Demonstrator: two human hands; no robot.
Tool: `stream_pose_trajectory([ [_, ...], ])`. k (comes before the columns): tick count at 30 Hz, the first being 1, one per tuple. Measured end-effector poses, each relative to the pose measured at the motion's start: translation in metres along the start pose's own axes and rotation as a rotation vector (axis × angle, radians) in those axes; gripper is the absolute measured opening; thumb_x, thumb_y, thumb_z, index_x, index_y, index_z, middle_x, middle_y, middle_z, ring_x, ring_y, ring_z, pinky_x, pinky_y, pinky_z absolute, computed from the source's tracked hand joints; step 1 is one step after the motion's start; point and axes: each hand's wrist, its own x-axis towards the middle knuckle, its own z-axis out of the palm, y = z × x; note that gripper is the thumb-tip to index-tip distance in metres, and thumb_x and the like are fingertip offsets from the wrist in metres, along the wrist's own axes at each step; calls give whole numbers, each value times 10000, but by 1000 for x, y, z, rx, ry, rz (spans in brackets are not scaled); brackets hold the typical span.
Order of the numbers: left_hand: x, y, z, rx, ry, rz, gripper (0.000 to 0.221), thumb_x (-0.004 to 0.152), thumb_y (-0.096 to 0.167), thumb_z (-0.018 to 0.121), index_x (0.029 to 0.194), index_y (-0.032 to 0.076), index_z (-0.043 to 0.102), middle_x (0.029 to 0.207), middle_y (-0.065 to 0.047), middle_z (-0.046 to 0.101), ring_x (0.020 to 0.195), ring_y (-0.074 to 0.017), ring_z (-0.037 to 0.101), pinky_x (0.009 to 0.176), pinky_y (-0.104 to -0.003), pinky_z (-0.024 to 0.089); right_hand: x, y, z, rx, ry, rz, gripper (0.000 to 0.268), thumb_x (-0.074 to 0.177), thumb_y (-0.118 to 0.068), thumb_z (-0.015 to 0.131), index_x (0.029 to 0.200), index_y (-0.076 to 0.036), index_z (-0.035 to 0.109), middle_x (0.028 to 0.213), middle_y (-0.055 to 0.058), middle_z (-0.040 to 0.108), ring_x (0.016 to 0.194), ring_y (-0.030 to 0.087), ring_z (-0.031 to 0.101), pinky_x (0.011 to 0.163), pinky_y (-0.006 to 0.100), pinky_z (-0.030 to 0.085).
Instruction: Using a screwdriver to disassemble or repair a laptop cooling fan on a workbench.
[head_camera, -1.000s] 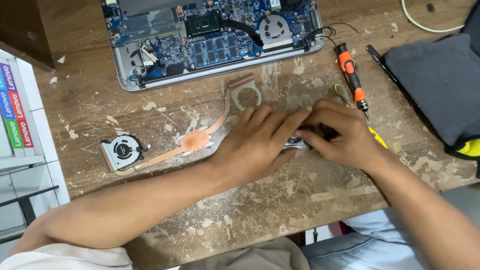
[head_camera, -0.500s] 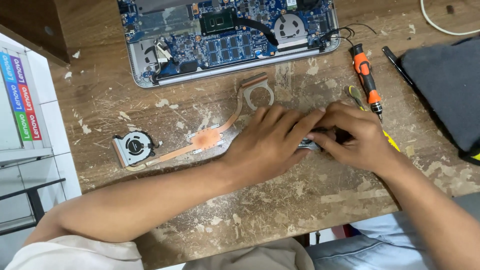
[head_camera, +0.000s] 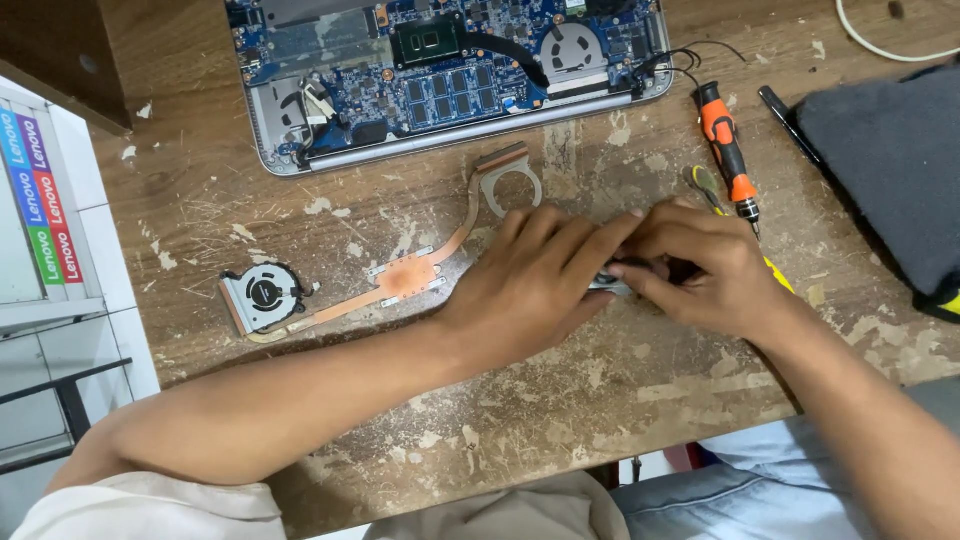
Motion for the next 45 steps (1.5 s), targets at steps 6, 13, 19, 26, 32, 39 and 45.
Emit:
stream_pose_trajectory([
  [6, 2, 0, -4, -32, -8, -2, 821, 971, 323, 939, 1587, 11, 494, 1334, -143, 761, 1141, -318, 642, 996, -454, 528, -1, -4, 1, -40, 11, -28, 107, 979, -16, 751, 913, 56, 707, 938, 184, 723, 841, 313, 691, 797, 399, 548],
  [13, 2, -1, -5, -27, 2, 5, 819, 955, 299, 952, 1576, -2, 511, 1306, -142, 763, 1096, -306, 624, 939, -431, 499, 4, 1, -1, 45, -25, 29, 164, 958, -56, 797, 885, 60, 708, 815, 156, 675, 712, 273, 644, 664, 376, 516],
  [19, 3, 0, -6, -76, 1, 3, 818, 942, 271, 963, 1565, -11, 514, 1326, -154, 759, 1091, -316, 625, 945, -442, 492, 2, 5, -4, -3, -7, -71, 183, 978, -127, 770, 880, 21, 730, 888, 153, 757, 778, 269, 711, 843, 409, 506],
  [26, 3, -1, -5, -78, -1, -5, 838, 929, 271, 974, 1567, -12, 510, 1294, -146, 761, 1074, -306, 617, 937, -431, 485, 3, 4, -1, 27, 11, 15, 151, 937, -32, 839, 878, 38, 719, 845, 146, 703, 737, 249, 672, 711, 347, 535],
  [32, 4, -1, -4, -87, -13, -9, 853, 907, 259, 989, 1561, -2, 509, 1303, -145, 763, 1072, -315, 622, 929, -437, 487, -1, 14, -7, 88, -73, -18, 170, 944, -187, 829, 872, -59, 744, 794, 54, 737, 685, 168, 657, 805, 352, 490],
  [39, 3, -2, -3, -92, -34, -22, 840, 923, 293, 969, 1566, 1, 512, 1247, -136, 762, 1075, -309, 615, 956, -434, 482, -1, 14, -7, 108, -62, -1, 134, 961, -165, 806, 902, -56, 753, 841, 62, 737, 778, 203, 667, 855, 382, 482],
  [45, 4, -3, -5, -154, -51, -12, 863, 917, 248, 959, 1581, -9, 471, 1378, -178, 742, 1092, -340, 597, 969, -464, 459, 1, 6, -2, 64, 1, 77, 138, 935, -15, 869, 909, -12, 733, 786, 72, 641, 695, 192, 584, 749, 345, 460],
])
